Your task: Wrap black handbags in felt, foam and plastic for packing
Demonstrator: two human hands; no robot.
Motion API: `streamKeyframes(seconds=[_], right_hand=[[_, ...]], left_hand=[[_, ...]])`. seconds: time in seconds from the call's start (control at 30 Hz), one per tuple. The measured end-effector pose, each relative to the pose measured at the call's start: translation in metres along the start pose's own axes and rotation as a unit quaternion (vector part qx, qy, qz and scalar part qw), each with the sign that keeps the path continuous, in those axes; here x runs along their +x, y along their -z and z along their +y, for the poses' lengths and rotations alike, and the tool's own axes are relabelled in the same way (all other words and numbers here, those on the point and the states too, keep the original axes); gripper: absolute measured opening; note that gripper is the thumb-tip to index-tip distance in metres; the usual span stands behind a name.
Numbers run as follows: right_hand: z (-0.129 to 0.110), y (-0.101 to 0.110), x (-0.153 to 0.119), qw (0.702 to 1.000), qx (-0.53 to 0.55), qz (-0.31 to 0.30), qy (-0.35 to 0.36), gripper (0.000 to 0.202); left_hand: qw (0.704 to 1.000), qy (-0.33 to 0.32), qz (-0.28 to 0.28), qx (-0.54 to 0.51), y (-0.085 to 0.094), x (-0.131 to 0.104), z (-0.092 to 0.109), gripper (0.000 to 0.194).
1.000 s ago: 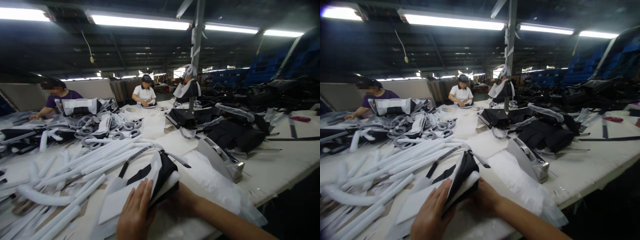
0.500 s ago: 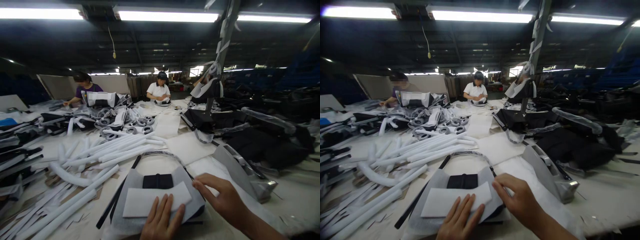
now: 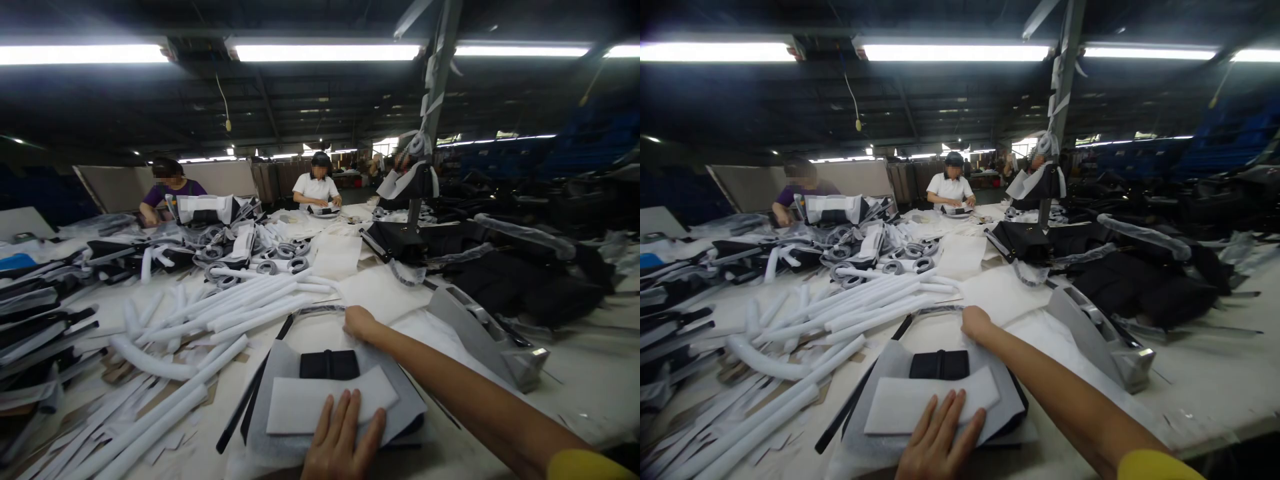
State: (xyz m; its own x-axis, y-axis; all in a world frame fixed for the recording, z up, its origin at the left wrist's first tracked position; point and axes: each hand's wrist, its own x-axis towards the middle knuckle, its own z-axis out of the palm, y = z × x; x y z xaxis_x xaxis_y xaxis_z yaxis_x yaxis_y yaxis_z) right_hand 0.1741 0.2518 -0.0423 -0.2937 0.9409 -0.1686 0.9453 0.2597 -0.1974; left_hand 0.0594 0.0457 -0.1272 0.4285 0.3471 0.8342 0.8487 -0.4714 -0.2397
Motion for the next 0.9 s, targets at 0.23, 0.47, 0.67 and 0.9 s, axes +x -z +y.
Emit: streamKeyframes(seconds=[0.23, 0.47, 0.67, 0.9], right_hand=[[0.023, 0.005, -0.018, 0.964, 0.263, -0.037, -0.012, 0.025], [0.035, 0.026, -0.055, 0.839, 0.538, -0.027, 0.079, 0.076], [0.035, 0.039, -0.095, 0.757, 0.614, -0.162, 0.153, 0.079], [0.022, 0.028, -0.091, 0.9, 0.345, 0.021, 0.266, 0.043]], left_hand=[[1.0, 0.002, -0.003, -0.008, 0.007, 0.007, -0.003, 0.04], [1.0, 0.007, -0.005, -0.012, 0.009, 0.011, -0.003, 0.038], [0.999, -0.003, -0.04, -0.004, 0.009, 0.007, -0.004, 0.04], [0.999, -0.02, -0.046, 0.015, 0.017, 0.016, -0.008, 0.041]])
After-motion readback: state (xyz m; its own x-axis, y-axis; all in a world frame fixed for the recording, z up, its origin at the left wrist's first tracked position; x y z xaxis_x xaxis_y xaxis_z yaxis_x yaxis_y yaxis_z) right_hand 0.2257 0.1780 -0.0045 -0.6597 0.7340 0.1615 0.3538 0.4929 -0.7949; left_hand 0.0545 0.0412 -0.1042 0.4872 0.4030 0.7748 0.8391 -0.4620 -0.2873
